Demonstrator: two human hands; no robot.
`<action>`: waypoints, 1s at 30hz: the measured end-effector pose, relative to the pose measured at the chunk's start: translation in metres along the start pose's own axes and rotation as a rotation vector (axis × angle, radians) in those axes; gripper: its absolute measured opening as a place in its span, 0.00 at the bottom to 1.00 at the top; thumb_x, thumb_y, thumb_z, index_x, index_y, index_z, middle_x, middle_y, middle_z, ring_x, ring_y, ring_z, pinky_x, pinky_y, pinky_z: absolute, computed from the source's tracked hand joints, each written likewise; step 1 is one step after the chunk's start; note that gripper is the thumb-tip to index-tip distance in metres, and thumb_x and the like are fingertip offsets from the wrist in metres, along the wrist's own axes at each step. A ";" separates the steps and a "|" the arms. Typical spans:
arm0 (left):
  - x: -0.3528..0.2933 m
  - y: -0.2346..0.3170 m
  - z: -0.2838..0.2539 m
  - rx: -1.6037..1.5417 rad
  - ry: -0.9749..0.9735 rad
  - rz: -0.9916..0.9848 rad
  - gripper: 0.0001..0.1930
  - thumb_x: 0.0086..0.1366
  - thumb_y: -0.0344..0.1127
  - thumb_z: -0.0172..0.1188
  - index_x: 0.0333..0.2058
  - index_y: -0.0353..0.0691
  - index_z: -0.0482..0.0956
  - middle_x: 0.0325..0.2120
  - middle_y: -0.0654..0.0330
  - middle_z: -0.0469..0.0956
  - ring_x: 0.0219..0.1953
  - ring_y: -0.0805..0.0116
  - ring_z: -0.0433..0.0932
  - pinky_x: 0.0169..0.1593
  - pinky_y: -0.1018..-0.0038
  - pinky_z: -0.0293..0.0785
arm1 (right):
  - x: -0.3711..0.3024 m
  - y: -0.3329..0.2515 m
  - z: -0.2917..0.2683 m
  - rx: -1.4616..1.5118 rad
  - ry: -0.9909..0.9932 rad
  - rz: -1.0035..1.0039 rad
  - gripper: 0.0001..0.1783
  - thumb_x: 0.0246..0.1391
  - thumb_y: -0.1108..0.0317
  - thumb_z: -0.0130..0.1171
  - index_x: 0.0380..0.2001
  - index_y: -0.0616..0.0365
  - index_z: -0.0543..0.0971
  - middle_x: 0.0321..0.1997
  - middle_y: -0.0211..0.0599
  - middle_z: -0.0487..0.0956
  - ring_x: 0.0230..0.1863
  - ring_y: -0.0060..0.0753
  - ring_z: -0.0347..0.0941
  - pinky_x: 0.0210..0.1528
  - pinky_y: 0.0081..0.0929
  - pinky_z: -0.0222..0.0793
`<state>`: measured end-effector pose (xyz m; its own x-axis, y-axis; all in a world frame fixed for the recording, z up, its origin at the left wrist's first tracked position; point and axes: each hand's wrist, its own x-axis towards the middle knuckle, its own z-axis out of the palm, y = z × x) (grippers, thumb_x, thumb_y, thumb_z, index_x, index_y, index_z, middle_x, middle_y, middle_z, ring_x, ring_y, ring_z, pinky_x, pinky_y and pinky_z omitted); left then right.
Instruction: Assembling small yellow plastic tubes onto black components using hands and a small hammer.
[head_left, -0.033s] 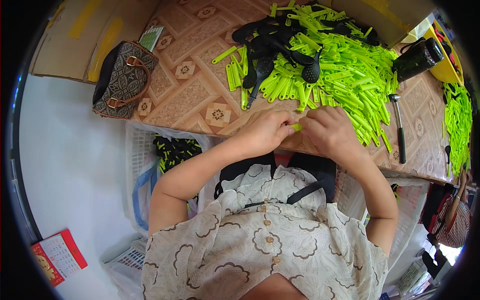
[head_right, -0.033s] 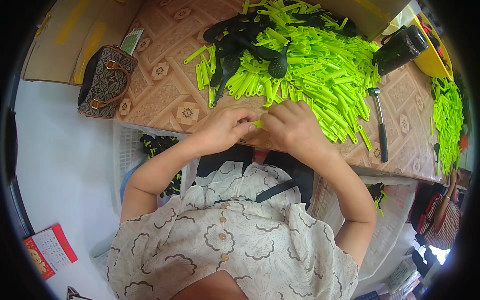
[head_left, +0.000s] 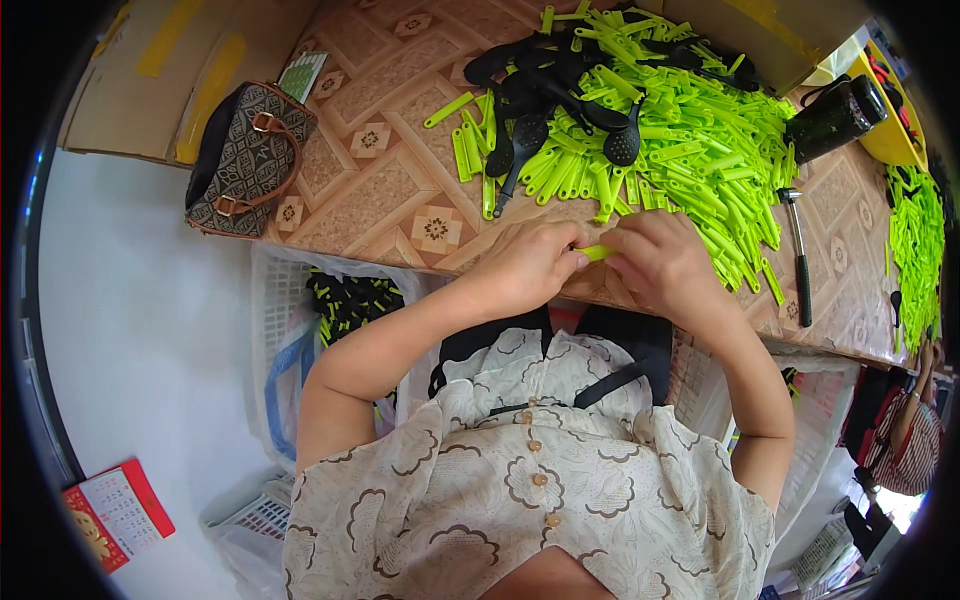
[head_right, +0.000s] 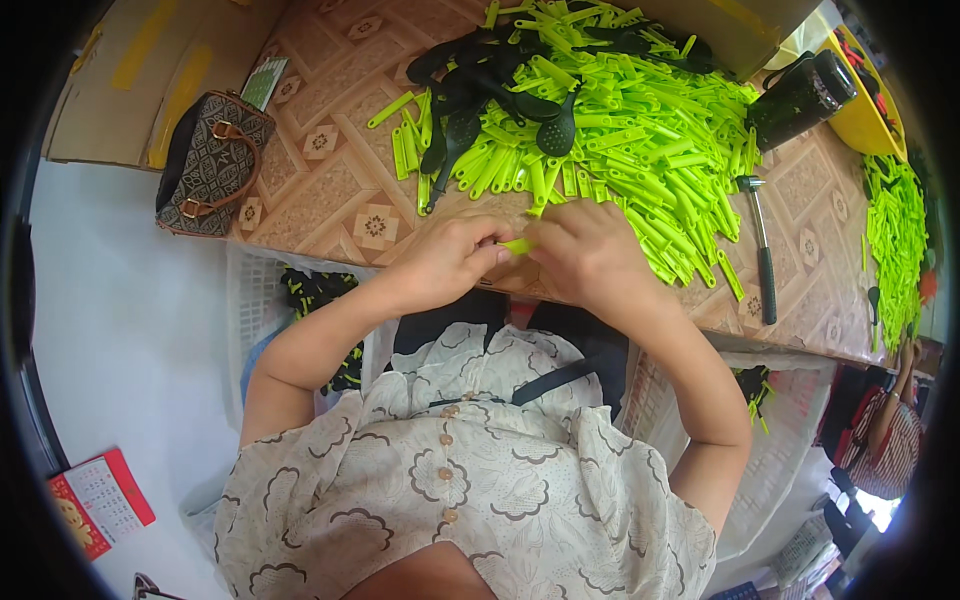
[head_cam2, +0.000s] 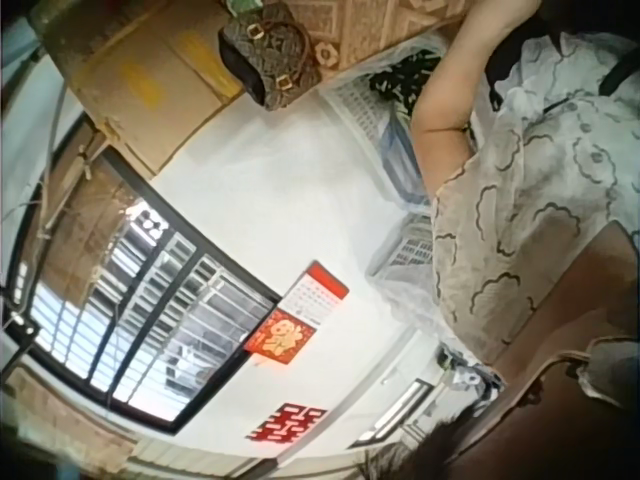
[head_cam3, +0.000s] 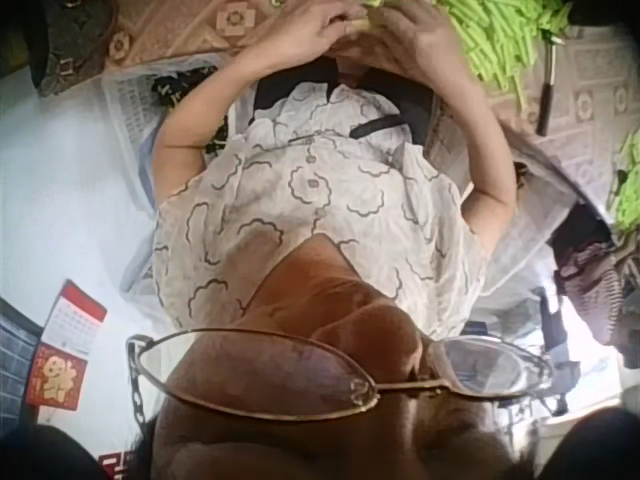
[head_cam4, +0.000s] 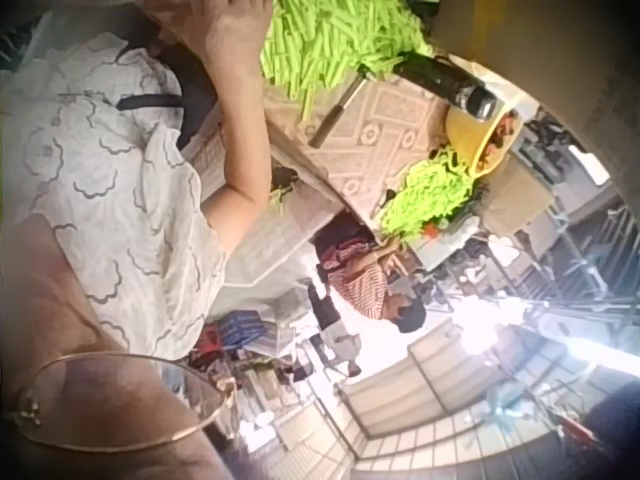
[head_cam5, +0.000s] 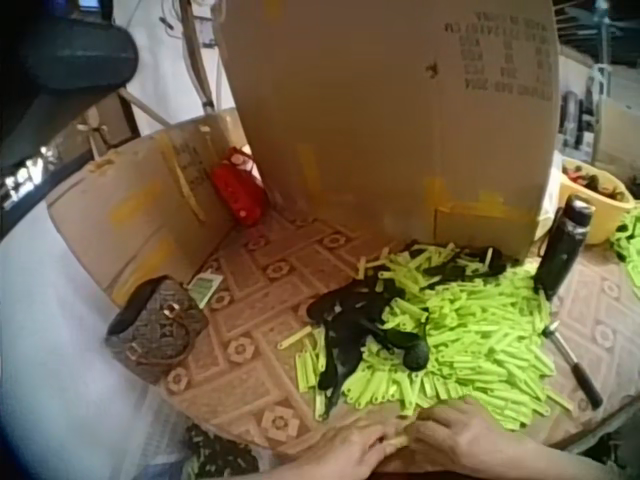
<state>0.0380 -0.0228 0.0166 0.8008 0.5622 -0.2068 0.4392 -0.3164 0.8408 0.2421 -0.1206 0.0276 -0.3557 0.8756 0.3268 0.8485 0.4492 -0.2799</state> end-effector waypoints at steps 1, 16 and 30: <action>-0.003 0.000 0.001 0.200 0.095 0.170 0.09 0.63 0.29 0.60 0.40 0.32 0.78 0.31 0.54 0.79 0.33 0.56 0.79 0.38 0.64 0.73 | -0.002 0.004 0.000 0.202 0.041 0.138 0.15 0.49 0.70 0.63 0.42 0.60 0.80 0.40 0.39 0.78 0.41 0.43 0.75 0.41 0.37 0.71; -0.021 -0.018 0.004 0.617 0.405 0.552 0.12 0.57 0.28 0.61 0.41 0.35 0.77 0.33 0.53 0.75 0.35 0.53 0.76 0.37 0.60 0.70 | -0.027 -0.004 -0.019 0.328 0.165 0.487 0.22 0.56 0.68 0.63 0.54 0.58 0.75 0.52 0.45 0.77 0.55 0.43 0.72 0.56 0.35 0.67; -0.023 -0.054 0.015 0.726 0.483 0.638 0.14 0.53 0.29 0.59 0.40 0.33 0.78 0.36 0.52 0.73 0.38 0.57 0.76 0.41 0.65 0.71 | -0.281 0.141 -0.062 -0.572 0.113 0.919 0.17 0.64 0.64 0.51 0.52 0.61 0.75 0.37 0.47 0.75 0.37 0.46 0.72 0.38 0.39 0.67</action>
<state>0.0021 -0.0299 -0.0321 0.7916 0.3250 0.5174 0.2618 -0.9456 0.1933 0.4856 -0.3145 -0.0475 0.5214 0.8000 0.2968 0.8391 -0.5439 -0.0080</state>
